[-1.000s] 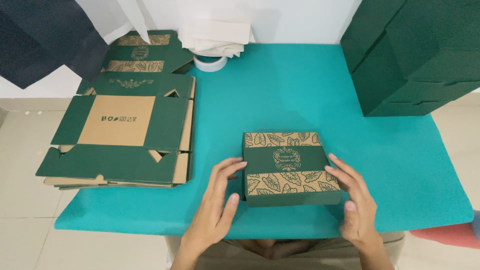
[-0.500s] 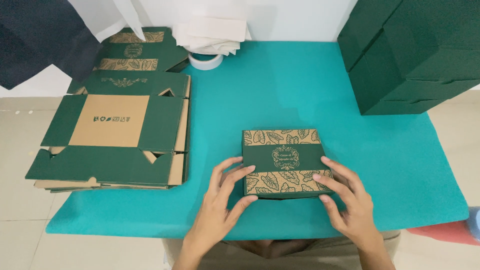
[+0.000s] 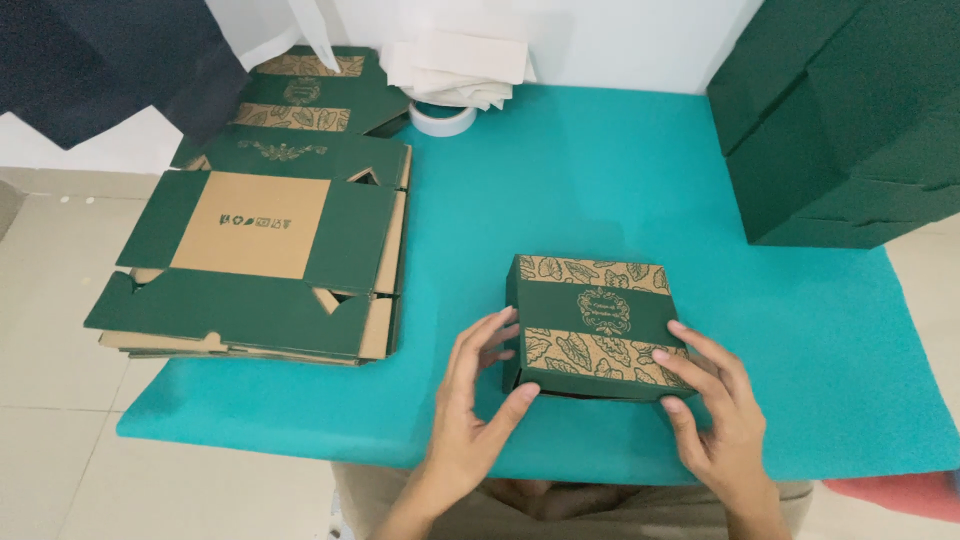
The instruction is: The person assembles a flat-packed cardboard box by folding its sides and tucking in the flaps. They then place a decorative lid on top to complete the box.
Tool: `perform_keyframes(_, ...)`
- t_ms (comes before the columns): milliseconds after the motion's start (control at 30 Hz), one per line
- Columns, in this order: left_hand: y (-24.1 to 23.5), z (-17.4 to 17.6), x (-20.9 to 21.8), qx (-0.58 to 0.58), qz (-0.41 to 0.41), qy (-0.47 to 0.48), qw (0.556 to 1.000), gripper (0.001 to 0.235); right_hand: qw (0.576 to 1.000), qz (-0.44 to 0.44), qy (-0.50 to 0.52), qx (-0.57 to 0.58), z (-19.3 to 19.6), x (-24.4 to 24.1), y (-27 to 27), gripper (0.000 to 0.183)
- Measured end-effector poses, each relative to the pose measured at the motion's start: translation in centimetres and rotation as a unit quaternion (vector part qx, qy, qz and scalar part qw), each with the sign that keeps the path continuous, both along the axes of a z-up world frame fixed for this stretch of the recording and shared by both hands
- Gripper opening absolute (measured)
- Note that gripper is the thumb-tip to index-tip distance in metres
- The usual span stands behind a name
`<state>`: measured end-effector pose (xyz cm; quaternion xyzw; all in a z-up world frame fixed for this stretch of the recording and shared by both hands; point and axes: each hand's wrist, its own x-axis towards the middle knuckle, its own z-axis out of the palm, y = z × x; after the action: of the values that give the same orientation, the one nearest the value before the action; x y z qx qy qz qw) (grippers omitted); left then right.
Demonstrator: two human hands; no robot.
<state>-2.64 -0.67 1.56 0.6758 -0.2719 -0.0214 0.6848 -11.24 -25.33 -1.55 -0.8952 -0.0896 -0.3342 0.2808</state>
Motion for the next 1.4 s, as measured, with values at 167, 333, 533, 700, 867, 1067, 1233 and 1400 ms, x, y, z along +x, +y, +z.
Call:
perform_keyframes(167,-0.4,0.4,-0.6,0.013,0.039,-0.037,0.998,0.050,1.000,-0.012,0.004,0.004,0.2,-0.1,0.2,0.037)
perform_keyframes(333,-0.8,-0.6,-1.1,0.092,0.095,-0.083,0.988,0.048,0.999,-0.039,0.020,0.001,0.1,-0.2,0.4,0.038)
perform_keyframes(533,-0.7,-1.4,-1.4,0.129,0.142,-0.159,0.969,0.045,0.999,-0.046,0.018,-0.002,0.4,0.0,1.0,0.039)
perform_keyframes(700,-0.2,-1.4,-1.0,0.134,0.127,-0.159,0.970,0.048,0.999,-0.030,0.021,-0.014,0.3,0.0,1.1,0.038)
perform_keyframes(867,0.9,-1.3,-0.4,0.132,0.087,-0.179,0.971,0.038,1.000,-0.010,0.010,-0.014,0.5,0.3,1.1,0.035)
perform_keyframes(1067,1.9,-1.2,0.1,0.163,0.021,-0.168,0.972,0.038,1.000,0.014,0.008,-0.023,0.2,0.2,0.0,0.031)
perform_keyframes(1233,2.0,-1.5,0.2,0.194,0.061,-0.223,0.953,0.039,0.999,0.035,0.019,-0.023,0.7,0.3,-0.3,0.035)
perform_keyframes(1400,1.8,-1.6,0.0,0.266,0.125,-0.271,0.917,0.039,0.998,0.018,0.038,-0.055,0.9,0.1,-0.7,0.032)
